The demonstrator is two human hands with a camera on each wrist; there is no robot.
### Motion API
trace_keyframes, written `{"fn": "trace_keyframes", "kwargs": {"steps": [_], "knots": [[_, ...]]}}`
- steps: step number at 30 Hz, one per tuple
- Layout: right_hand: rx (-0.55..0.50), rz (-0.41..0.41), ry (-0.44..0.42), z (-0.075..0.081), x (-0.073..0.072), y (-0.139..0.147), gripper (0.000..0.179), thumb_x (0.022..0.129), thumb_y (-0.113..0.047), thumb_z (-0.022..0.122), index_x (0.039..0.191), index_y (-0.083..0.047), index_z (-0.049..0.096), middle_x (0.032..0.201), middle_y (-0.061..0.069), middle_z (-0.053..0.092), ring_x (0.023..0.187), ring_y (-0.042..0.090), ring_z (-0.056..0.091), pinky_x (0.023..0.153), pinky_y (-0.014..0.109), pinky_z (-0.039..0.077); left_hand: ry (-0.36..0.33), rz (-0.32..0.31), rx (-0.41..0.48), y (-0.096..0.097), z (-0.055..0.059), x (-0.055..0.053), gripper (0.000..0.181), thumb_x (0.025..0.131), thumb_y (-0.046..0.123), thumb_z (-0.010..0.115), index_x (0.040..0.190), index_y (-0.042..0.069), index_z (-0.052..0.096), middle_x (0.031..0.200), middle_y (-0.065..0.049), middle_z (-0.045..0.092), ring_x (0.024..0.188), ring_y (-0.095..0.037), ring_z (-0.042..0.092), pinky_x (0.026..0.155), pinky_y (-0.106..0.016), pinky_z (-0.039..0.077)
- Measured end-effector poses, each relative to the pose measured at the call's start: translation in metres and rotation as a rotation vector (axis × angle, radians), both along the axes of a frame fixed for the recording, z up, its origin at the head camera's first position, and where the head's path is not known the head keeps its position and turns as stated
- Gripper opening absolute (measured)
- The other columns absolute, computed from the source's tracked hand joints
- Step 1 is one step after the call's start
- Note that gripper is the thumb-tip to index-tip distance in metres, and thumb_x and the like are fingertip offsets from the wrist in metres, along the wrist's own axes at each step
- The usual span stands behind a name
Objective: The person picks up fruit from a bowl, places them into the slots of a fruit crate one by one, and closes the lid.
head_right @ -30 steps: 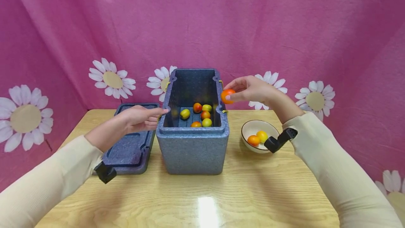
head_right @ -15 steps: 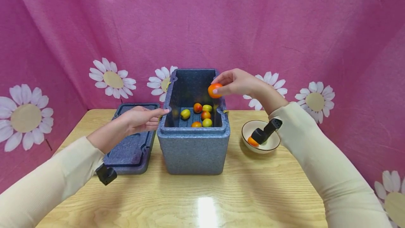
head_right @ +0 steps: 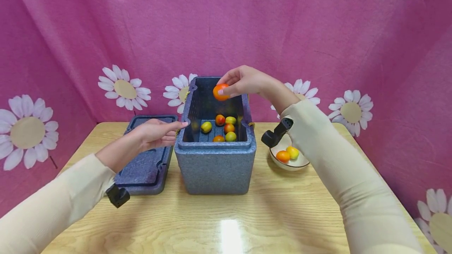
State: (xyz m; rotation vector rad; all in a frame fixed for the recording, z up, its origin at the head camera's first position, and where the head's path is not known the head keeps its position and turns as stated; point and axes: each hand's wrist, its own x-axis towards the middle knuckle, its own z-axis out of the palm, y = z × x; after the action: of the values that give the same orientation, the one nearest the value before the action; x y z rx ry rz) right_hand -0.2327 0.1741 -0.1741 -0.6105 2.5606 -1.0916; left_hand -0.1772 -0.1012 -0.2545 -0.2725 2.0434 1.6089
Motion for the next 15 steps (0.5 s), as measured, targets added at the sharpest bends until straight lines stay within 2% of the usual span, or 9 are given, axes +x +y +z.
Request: {"fn": "trace_keyframes", "kwargs": {"steps": [5, 15], "knots": [[-0.023, -0.011, -0.043, 0.001, -0.007, -0.008, 0.037, 0.092, -0.021, 0.065, 0.125, -0.005, 0.059, 0.118, 0.009, 0.069, 0.103, 0.020, 0.067, 0.103, 0.039, 0.051, -0.005, 0.009, 0.011, 0.002, -0.002, 0.000, 0.087, 0.088, 0.040, 0.068, 0.149, -0.002, 0.023, 0.149, -0.019, 0.042, 0.135, -0.027, 0.048, 0.108, -0.034, 0.047], [-0.096, -0.102, -0.130, 0.000, -0.026, -0.022, 0.037, 0.093, -0.020, 0.064, 0.126, -0.006, 0.058, 0.115, 0.006, 0.068, 0.109, 0.020, 0.063, 0.107, 0.035, 0.048, 0.003, 0.016, 0.020, 0.001, -0.003, 0.000, 0.087, 0.087, 0.039, 0.069, 0.149, -0.003, 0.023, 0.149, -0.020, 0.042, 0.135, -0.027, 0.047, 0.108, -0.035, 0.047]]}}
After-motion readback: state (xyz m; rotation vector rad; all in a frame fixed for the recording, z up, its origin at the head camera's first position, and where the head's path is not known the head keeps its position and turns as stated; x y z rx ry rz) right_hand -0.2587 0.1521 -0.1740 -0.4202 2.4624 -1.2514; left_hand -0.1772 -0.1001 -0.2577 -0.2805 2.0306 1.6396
